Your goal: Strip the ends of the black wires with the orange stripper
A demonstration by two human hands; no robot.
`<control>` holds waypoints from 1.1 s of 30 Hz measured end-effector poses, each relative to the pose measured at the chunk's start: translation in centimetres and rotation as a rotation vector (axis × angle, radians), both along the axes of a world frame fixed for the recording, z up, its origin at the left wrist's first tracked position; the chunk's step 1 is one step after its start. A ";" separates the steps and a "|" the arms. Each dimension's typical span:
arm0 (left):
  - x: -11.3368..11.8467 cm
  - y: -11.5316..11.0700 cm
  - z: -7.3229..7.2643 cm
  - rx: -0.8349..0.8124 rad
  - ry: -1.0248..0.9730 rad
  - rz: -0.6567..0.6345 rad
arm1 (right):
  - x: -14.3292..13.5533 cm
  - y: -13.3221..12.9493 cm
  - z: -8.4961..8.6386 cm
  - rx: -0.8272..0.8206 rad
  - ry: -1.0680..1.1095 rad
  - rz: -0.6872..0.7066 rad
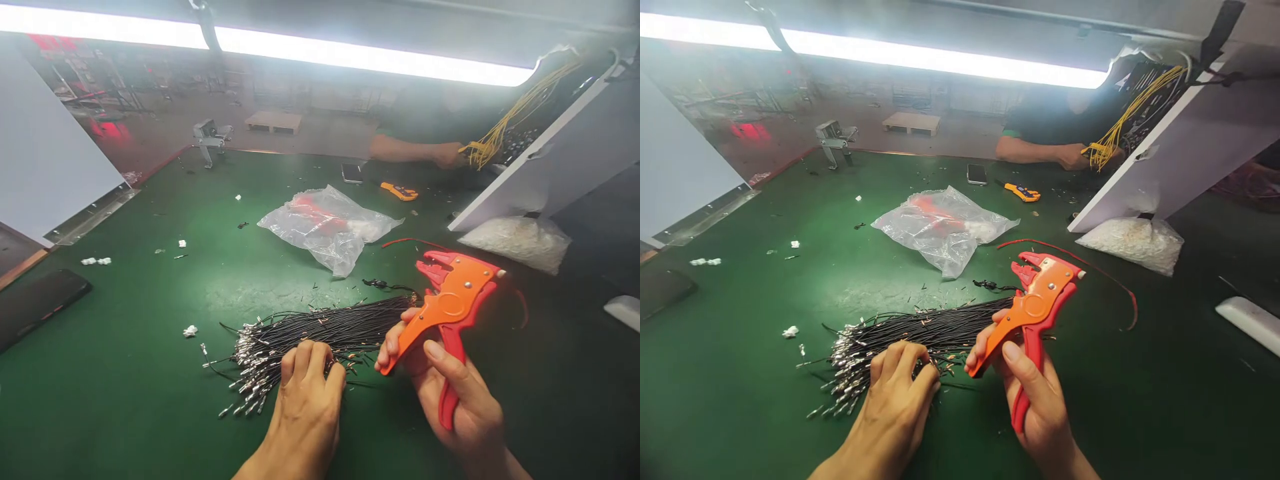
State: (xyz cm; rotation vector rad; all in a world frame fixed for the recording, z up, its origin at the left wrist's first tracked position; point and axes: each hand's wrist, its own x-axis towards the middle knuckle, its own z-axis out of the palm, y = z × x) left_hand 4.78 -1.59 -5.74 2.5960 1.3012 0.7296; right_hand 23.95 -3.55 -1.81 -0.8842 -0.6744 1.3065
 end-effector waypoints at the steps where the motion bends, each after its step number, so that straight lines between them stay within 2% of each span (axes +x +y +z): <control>1: 0.1 0.0 -0.1 0.018 -0.011 0.001 | 0.0 0.0 -0.1 0.011 0.015 0.006; 5: 0.1 0.0 0.0 0.085 -0.085 0.012 | 0.0 0.1 -0.3 0.013 0.040 0.023; 8: -0.6 0.4 0.9 0.085 -0.105 0.000 | 0.3 0.0 0.0 -0.071 -0.023 0.060; 13: -2.2 1.4 2.6 0.130 -0.076 -0.033 | 0.4 -0.6 0.2 -0.182 -0.332 0.341; 16: -2.5 1.8 2.9 0.144 -0.093 -0.039 | -0.1 -1.0 -0.1 -0.213 -0.394 0.445; 20: -2.3 2.0 3.0 0.181 -0.266 -0.026 | -0.8 -1.1 -0.4 -0.210 -0.341 0.423; 22: -2.1 2.0 3.0 0.178 -0.369 -0.070 | -1.0 -1.1 -0.3 -0.205 -0.309 0.400; 26: -1.8 1.6 2.9 0.047 -0.566 -0.173 | -1.5 -1.3 -0.2 -0.227 -0.102 0.320; 28: -1.7 1.3 2.8 -0.065 -0.663 -0.164 | -1.8 -1.5 -0.3 -0.225 -0.031 0.289; 31: -1.5 1.1 2.9 -0.190 -0.715 -0.133 | -1.8 -1.6 -0.8 -0.182 -0.061 0.238; 33: -1.5 1.3 3.1 -0.204 -0.668 -0.178 | -1.5 -1.6 -1.2 -0.145 -0.091 0.196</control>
